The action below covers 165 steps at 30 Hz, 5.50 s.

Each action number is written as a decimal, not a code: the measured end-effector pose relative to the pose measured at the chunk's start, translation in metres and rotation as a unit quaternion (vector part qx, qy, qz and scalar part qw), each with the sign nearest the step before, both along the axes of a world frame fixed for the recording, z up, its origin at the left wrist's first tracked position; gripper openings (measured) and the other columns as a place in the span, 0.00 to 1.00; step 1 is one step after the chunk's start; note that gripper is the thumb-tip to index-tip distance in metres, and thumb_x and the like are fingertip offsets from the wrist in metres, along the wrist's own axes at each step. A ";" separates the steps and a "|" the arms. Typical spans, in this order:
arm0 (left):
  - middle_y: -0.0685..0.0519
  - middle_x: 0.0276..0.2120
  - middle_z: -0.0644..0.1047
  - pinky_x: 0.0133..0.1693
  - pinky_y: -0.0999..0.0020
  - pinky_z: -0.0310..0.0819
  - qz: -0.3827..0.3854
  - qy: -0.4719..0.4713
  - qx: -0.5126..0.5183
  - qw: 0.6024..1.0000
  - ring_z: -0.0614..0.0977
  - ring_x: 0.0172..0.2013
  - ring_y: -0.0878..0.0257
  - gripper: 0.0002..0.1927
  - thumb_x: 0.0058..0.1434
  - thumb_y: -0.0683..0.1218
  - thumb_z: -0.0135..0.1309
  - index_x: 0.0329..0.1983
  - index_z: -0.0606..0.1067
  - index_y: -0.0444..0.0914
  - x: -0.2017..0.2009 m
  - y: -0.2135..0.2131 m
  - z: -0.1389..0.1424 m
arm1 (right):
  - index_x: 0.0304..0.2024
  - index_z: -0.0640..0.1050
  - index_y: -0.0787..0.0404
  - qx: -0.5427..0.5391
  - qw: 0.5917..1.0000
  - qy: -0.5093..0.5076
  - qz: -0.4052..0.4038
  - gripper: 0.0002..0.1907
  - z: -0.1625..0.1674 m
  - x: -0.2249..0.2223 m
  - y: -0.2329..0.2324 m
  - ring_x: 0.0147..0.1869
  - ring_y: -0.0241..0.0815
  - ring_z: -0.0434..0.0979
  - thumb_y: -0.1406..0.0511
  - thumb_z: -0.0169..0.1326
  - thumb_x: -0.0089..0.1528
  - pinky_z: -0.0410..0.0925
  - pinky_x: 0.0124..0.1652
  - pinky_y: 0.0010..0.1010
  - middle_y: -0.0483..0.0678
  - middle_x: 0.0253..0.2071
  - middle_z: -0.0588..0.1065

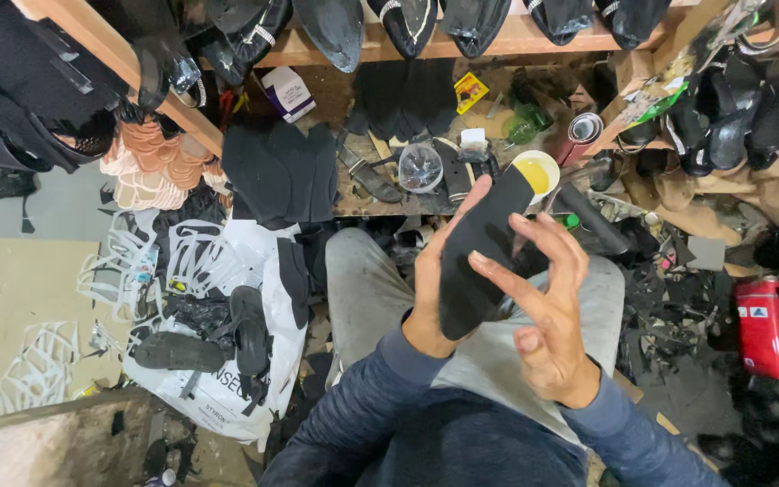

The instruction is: The person sits on the floor and repeatedly applies a yellow liquid to black shoe parts using a small brush. They pick up each part, coat it, and place it on a nearby wooden shelf.

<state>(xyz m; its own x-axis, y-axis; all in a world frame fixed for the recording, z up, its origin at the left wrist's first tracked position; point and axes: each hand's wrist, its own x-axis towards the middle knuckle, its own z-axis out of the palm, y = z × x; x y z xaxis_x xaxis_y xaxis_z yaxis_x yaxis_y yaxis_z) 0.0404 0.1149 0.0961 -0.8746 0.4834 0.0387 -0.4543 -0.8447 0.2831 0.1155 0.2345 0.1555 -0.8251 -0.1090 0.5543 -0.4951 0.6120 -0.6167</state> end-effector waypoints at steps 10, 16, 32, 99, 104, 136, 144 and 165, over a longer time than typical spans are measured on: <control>0.42 0.69 0.68 0.65 0.58 0.67 -0.012 0.040 0.071 0.997 0.75 0.60 0.50 0.27 0.82 0.44 0.32 0.82 0.54 0.37 0.014 -0.006 0.012 | 0.59 0.81 0.46 0.192 0.973 0.112 -0.065 0.43 -0.019 0.020 -0.013 0.67 0.54 0.59 0.35 0.23 0.67 0.44 0.69 0.54 0.47 0.59 0.68; 0.42 0.67 0.68 0.66 0.62 0.67 -0.052 -0.011 0.015 0.998 0.77 0.60 0.56 0.28 0.77 0.45 0.31 0.79 0.55 0.35 0.021 -0.008 0.018 | 0.61 0.81 0.46 0.176 0.979 0.089 -0.059 0.42 -0.022 0.007 0.006 0.62 0.56 0.58 0.36 0.23 0.69 0.45 0.67 0.57 0.52 0.53 0.67; 0.43 0.65 0.72 0.63 0.61 0.75 -0.051 -0.036 0.031 0.998 0.79 0.57 0.53 0.27 0.79 0.43 0.34 0.80 0.57 0.33 0.027 -0.009 0.022 | 0.56 0.84 0.37 0.216 0.954 0.209 0.020 0.39 -0.039 0.012 0.016 0.51 0.47 0.57 0.34 0.27 0.66 0.47 0.59 0.53 0.43 0.41 0.65; 0.43 0.64 0.72 0.72 0.37 0.49 0.041 -0.169 0.140 0.975 0.71 0.66 0.49 0.23 0.76 0.51 0.37 0.66 0.68 0.33 0.030 -0.076 -0.034 | 0.31 0.84 0.59 0.341 0.920 -0.057 -0.183 0.28 -0.196 -0.180 0.128 0.55 0.54 0.65 0.45 0.52 0.70 0.54 0.53 0.51 0.52 0.43 0.70; 0.44 0.63 0.73 0.72 0.34 0.53 0.003 -0.156 0.159 0.975 0.72 0.65 0.51 0.21 0.80 0.50 0.37 0.66 0.68 0.32 0.026 -0.065 -0.038 | 0.33 0.84 0.57 0.040 0.982 -0.153 -0.102 0.22 -0.103 -0.122 0.086 0.53 0.49 0.67 0.53 0.47 0.72 0.56 0.56 0.45 0.50 0.40 0.71; 0.44 0.74 0.59 0.72 0.62 0.56 -0.082 0.015 -0.008 0.996 0.64 0.72 0.55 0.45 0.75 0.70 0.28 0.83 0.46 0.34 0.042 -0.054 0.042 | 0.63 0.79 0.38 0.238 0.963 0.115 -0.046 0.39 -0.038 -0.028 0.020 0.66 0.54 0.57 0.33 0.28 0.68 0.46 0.65 0.55 0.50 0.63 0.67; 0.44 0.75 0.58 0.73 0.60 0.52 -0.084 -0.006 0.003 0.996 0.62 0.73 0.55 0.47 0.73 0.71 0.27 0.83 0.45 0.34 0.040 -0.055 0.052 | 0.63 0.80 0.37 0.252 0.957 0.137 -0.041 0.39 -0.048 -0.027 0.020 0.65 0.53 0.58 0.33 0.28 0.67 0.46 0.65 0.55 0.50 0.59 0.68; 0.43 0.78 0.53 0.74 0.47 0.52 -0.033 0.042 0.037 0.998 0.62 0.72 0.50 0.51 0.70 0.76 0.25 0.84 0.41 0.39 0.028 -0.049 0.051 | 0.58 0.84 0.38 0.248 0.945 0.213 -0.009 0.40 -0.050 0.002 0.001 0.53 0.44 0.58 0.33 0.28 0.66 0.46 0.61 0.48 0.43 0.41 0.65</control>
<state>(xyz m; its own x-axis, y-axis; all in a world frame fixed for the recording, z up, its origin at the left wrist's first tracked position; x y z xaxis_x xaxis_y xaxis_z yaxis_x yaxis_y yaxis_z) 0.0688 0.0655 0.1472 -0.8328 0.5333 0.1483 -0.4871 -0.8333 0.2615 0.1179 0.2351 0.1056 -0.5434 -0.4312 0.7202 -0.6210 0.7838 0.0007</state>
